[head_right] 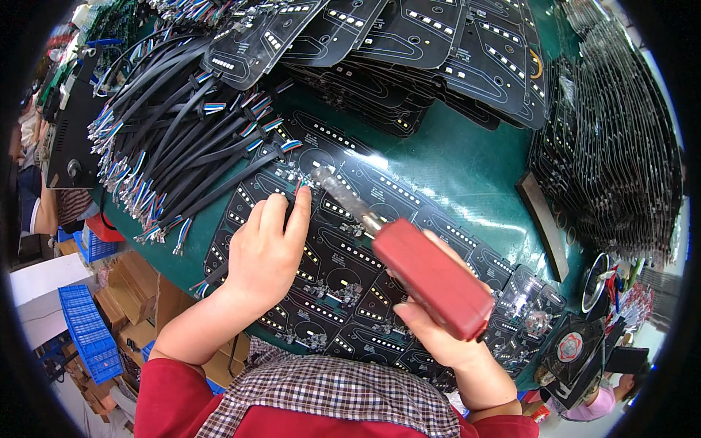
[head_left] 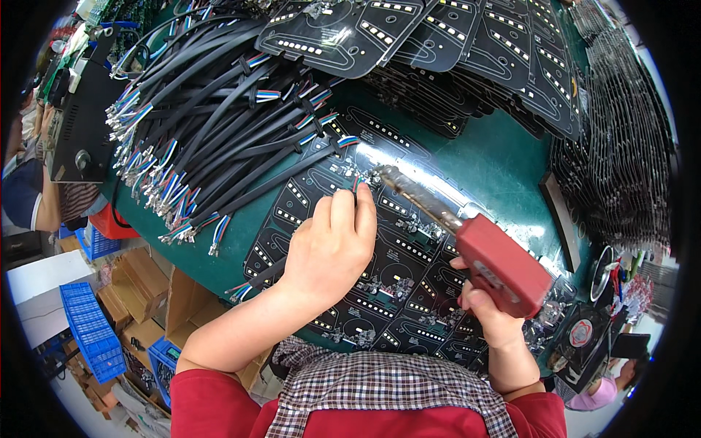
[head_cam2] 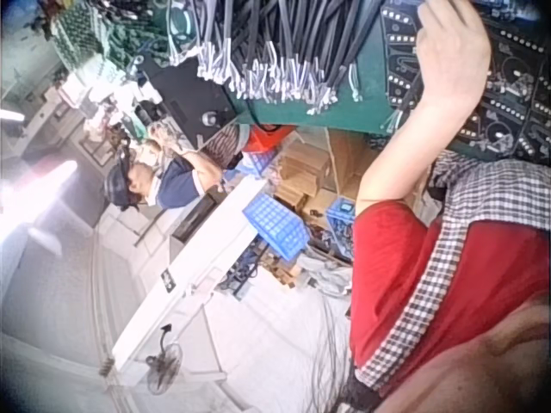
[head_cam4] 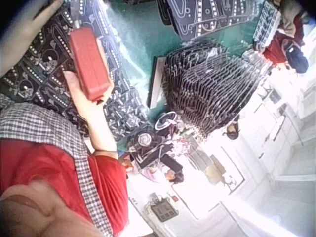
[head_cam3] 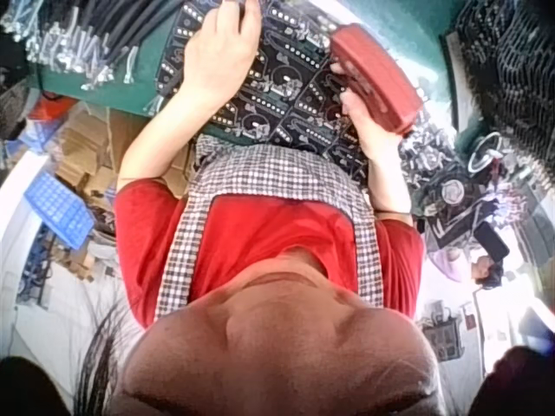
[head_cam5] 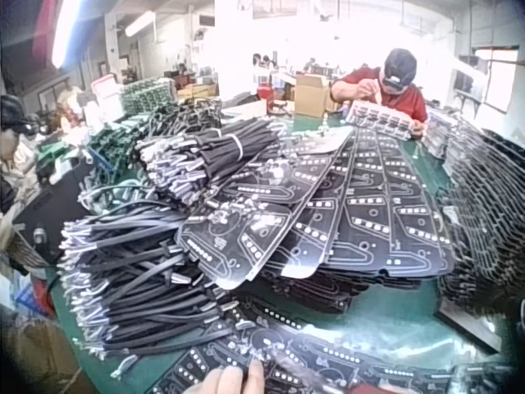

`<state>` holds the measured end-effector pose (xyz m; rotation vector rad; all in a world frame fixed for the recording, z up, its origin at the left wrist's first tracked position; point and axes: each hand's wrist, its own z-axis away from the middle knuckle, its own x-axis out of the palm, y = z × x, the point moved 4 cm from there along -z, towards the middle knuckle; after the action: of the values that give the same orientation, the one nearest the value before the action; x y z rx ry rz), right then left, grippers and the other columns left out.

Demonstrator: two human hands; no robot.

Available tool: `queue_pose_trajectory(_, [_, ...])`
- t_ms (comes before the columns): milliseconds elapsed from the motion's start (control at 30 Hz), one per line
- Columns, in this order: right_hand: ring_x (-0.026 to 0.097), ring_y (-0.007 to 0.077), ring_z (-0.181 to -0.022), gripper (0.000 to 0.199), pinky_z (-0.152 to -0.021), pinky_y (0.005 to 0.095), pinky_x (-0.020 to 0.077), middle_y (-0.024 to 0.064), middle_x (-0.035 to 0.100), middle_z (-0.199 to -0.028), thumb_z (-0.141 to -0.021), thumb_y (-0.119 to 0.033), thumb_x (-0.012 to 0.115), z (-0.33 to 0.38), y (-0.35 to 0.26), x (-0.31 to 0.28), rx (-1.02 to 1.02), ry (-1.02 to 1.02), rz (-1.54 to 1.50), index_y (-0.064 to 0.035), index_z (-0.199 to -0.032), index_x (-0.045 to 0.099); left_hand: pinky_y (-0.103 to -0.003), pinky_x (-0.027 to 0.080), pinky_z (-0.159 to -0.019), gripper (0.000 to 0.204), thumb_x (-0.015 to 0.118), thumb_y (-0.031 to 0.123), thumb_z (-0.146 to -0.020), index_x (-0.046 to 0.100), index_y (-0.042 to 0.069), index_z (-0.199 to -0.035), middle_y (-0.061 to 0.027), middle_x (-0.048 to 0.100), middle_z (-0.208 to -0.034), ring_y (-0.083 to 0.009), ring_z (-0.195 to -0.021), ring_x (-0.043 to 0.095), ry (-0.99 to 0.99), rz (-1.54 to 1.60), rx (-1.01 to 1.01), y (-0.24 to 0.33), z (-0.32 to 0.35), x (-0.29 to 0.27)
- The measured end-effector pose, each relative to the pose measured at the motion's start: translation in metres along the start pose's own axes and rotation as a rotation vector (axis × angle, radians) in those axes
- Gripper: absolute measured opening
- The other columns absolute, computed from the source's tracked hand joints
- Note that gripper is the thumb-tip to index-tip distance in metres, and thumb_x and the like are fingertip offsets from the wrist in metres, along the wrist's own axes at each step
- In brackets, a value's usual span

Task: The person solders wires onto circuit boards using a soldering gun, places a board into a box, arranges circuit boards on the table by hand, and solders wires onto the boards.

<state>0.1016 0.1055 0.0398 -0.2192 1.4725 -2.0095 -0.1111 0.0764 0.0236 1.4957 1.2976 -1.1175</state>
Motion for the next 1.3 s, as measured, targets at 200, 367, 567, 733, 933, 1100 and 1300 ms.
queue_pose_trajectory(200, [0.054, 0.0215, -0.106, 0.081, -0.095, 0.0357, 0.042, 0.0125, 0.047, -0.128, -0.076, -0.008, 0.071, 0.001, -0.004, 0.007, 0.124, -0.002, -0.35, -0.0006, -0.141, 0.022, -0.027, 0.047, -0.052, 0.046, 0.058, 0.0, -0.066, 0.058, 0.0, -0.112, -0.0061, 0.045, -0.079, -0.0181, -0.07, 0.053, 0.014, 0.2, -0.094, -0.004, 0.006, 0.005])
queue_pose_trajectory(367, [0.052, 0.0103, -0.057, 0.053, -0.051, 0.0226, 0.0455, 0.0162, 0.059, -0.094, -0.08, -0.019, 0.068, -0.003, -0.007, 0.01, -0.017, 0.129, -0.304, 0.0043, -0.121, 0.046, -0.028, 0.048, -0.053, 0.047, 0.058, 0.0, -0.066, 0.057, 0.0, -0.113, -0.0066, 0.045, -0.079, -0.019, -0.07, 0.053, -0.002, 0.209, -0.095, -0.005, 0.005, 0.006])
queue_pose_trajectory(567, [0.061, 0.0256, -0.101, 0.048, -0.088, 0.0338, 0.0478, 0.0187, 0.059, -0.117, -0.068, -0.006, 0.075, 0.005, 0.005, 0.0, 0.067, 0.141, 0.018, 0.002, -0.113, 0.059, -0.028, 0.048, -0.054, 0.049, 0.058, 0.0, -0.065, 0.056, -0.002, -0.114, -0.0073, 0.044, -0.08, -0.0192, -0.07, 0.052, -0.021, 0.158, -0.078, -0.001, 0.003, 0.003])
queue_pose_trajectory(733, [0.06, 0.0277, -0.106, 0.047, -0.09, 0.0333, 0.0465, 0.0208, 0.056, -0.122, -0.066, -0.007, 0.075, 0.0, -0.003, 0.002, 0.02, 0.126, 0.042, 0.0005, -0.11, 0.061, -0.028, 0.048, -0.055, 0.049, 0.057, 0.0, -0.065, 0.056, -0.003, -0.114, -0.0083, 0.043, -0.081, -0.0202, -0.072, 0.052, -0.02, 0.177, -0.076, -0.001, 0.003, 0.006])
queue_pose_trajectory(933, [0.059, 0.0239, -0.104, 0.059, -0.089, 0.0331, 0.0468, 0.0163, 0.056, -0.122, -0.071, -0.008, 0.074, -0.001, -0.004, 0.003, 0.096, 0.096, -0.174, -0.0011, -0.124, 0.051, -0.021, 0.049, -0.05, 0.036, 0.057, 0.004, -0.071, 0.057, -0.008, -0.105, -0.0066, 0.045, -0.078, -0.0161, -0.07, 0.051, 0.024, 0.169, -0.013, 0.0, 0.0, 0.003])
queue_pose_trajectory(1100, [0.063, 0.0208, -0.075, 0.067, -0.052, 0.0234, 0.0496, 0.0225, 0.058, -0.109, -0.076, -0.02, 0.072, 0.016, -0.019, -0.014, -0.162, 0.282, -0.413, 0.0035, -0.129, 0.039, -0.03, 0.049, -0.058, 0.041, 0.058, 0.0, -0.072, 0.056, -0.003, -0.112, -0.01, 0.046, -0.083, -0.0231, -0.076, 0.053, -0.033, 0.221, -0.102, -0.002, 0.001, 0.006])
queue_pose_trajectory(1300, [0.053, 0.0141, -0.052, 0.064, -0.045, 0.0224, 0.0429, 0.0247, 0.06, -0.098, -0.078, -0.026, 0.071, 0.055, -0.022, -0.03, -0.244, 0.456, -0.351, 0.0041, -0.126, 0.04, -0.037, 0.048, -0.074, 0.025, 0.061, 0.006, -0.079, 0.06, 0.001, -0.104, -0.0113, 0.054, -0.088, -0.0276, -0.086, 0.055, 0.052, 0.312, -0.215, -0.03, -0.027, -0.008])
